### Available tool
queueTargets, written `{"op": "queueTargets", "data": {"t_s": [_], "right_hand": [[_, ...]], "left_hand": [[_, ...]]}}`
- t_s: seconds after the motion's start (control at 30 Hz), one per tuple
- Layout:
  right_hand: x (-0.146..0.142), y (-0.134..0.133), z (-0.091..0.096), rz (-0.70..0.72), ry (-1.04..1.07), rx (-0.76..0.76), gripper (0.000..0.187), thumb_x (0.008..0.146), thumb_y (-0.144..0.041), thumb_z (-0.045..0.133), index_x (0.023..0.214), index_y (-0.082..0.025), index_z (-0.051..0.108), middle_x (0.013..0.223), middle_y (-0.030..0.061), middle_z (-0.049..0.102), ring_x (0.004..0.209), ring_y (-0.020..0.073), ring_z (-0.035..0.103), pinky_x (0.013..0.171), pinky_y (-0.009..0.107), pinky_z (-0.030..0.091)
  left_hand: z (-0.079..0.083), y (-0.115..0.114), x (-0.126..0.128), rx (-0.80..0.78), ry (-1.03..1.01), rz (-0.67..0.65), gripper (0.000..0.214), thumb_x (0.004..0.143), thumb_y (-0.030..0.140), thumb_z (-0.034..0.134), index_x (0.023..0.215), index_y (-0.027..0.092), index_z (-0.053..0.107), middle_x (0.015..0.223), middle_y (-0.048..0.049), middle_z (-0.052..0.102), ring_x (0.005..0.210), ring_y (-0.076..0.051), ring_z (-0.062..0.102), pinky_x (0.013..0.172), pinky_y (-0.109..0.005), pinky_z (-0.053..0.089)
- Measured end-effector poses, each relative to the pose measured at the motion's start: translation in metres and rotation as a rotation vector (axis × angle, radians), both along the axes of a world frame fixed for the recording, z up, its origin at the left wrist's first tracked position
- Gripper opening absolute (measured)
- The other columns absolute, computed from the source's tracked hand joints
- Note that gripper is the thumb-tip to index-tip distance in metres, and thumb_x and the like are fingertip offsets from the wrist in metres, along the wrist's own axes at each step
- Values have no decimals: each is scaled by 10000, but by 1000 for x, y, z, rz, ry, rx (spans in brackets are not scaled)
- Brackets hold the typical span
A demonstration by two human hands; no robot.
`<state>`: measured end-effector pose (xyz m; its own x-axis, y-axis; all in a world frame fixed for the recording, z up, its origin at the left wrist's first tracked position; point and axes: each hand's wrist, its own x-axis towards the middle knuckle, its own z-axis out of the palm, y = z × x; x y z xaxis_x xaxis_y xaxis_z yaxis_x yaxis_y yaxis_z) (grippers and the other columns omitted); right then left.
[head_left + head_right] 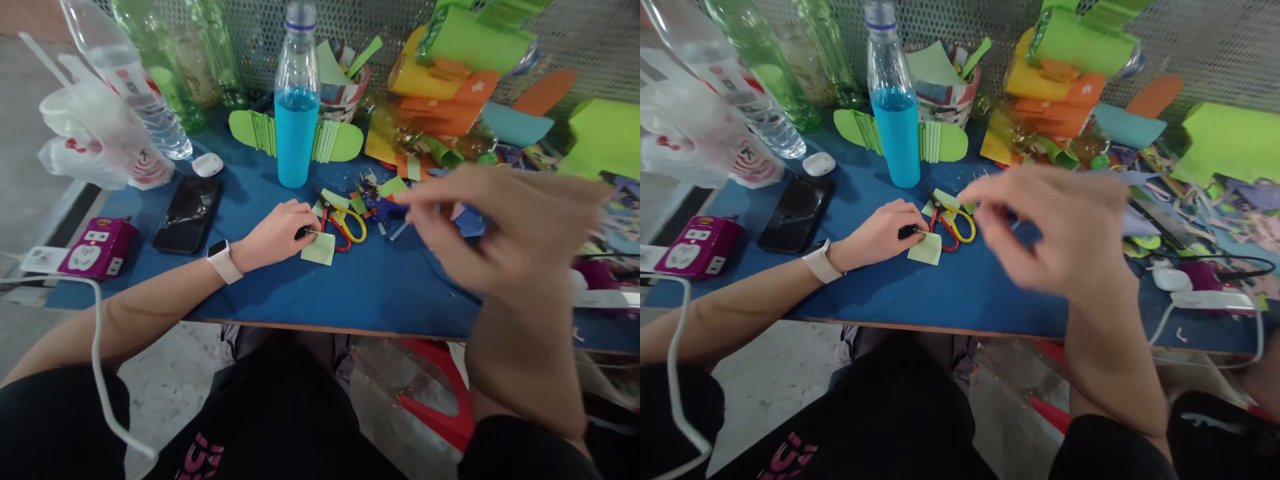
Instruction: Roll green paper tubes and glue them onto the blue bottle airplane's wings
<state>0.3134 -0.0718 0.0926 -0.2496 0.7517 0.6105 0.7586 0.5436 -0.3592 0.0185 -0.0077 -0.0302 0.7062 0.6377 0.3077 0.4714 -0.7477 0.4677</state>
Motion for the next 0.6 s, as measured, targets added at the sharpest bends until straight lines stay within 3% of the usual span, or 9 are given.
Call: {"op": "queueTargets", "data": {"t_s": [0.07, 0.13, 0.23, 0.3, 0.4, 0.6], "right_hand": [[23, 48, -23, 18, -224, -68, 222, 1068, -332, 643, 1046, -315, 864, 966, 65, 864, 834, 250, 779, 801, 470, 642], [48, 88, -52, -8, -411, -230, 275, 1052, -257, 587, 1097, -235, 857, 1132, 128, 873, 969, 296, 810, 922, 521, 662], [76, 123, -91, -23, -509, -407, 381, 1033, -196, 534, 1239, -192, 853, 1399, 153, 826, 1269, 349, 796, 1146, 596, 631], [83, 127, -105, -11, -540, -461, 494, 1056, -179, 468, 1415, -192, 807, 1582, 136, 743, 1477, 351, 708, 1281, 600, 557], [81, 119, -108, -17, -589, -530, 604, 1065, -142, 399, 1583, -148, 707, 1709, 138, 640, 1609, 350, 606, 1371, 584, 483], [71, 108, -96, -57, -666, -605, 662, 980, -43, 416, 1542, -150, 750, 1770, 97, 565, 1617, 374, 598, 1356, 630, 509]], "left_hand": [[0, 0, 0, -9, 11, 3, 165, 1100, 196, 635, 1077, 176, 797, 1093, -119, 773, 1003, -284, 677, 914, -436, 530], [-1, 0, 0, -15, 14, 1, 162, 1105, 199, 640, 1080, 166, 797, 1098, -119, 767, 1007, -287, 676, 919, -443, 525], [-1, 0, 1, -27, 8, -7, 146, 1108, 196, 652, 1071, 159, 789, 1097, -109, 764, 1009, -282, 677, 946, -453, 519], [0, 0, 1, -40, 3, -14, 144, 1115, 199, 652, 1069, 160, 783, 1094, -103, 764, 1004, -275, 676, 948, -446, 518], [2, -2, 1, -44, 11, -9, 146, 1120, 197, 639, 1076, 171, 776, 1094, -102, 761, 1013, -271, 674, 955, -435, 523], [5, -3, 0, -39, 20, 3, 154, 1118, 222, 636, 1059, 187, 774, 1091, -103, 762, 1025, -271, 684, 984, -438, 536]]}}
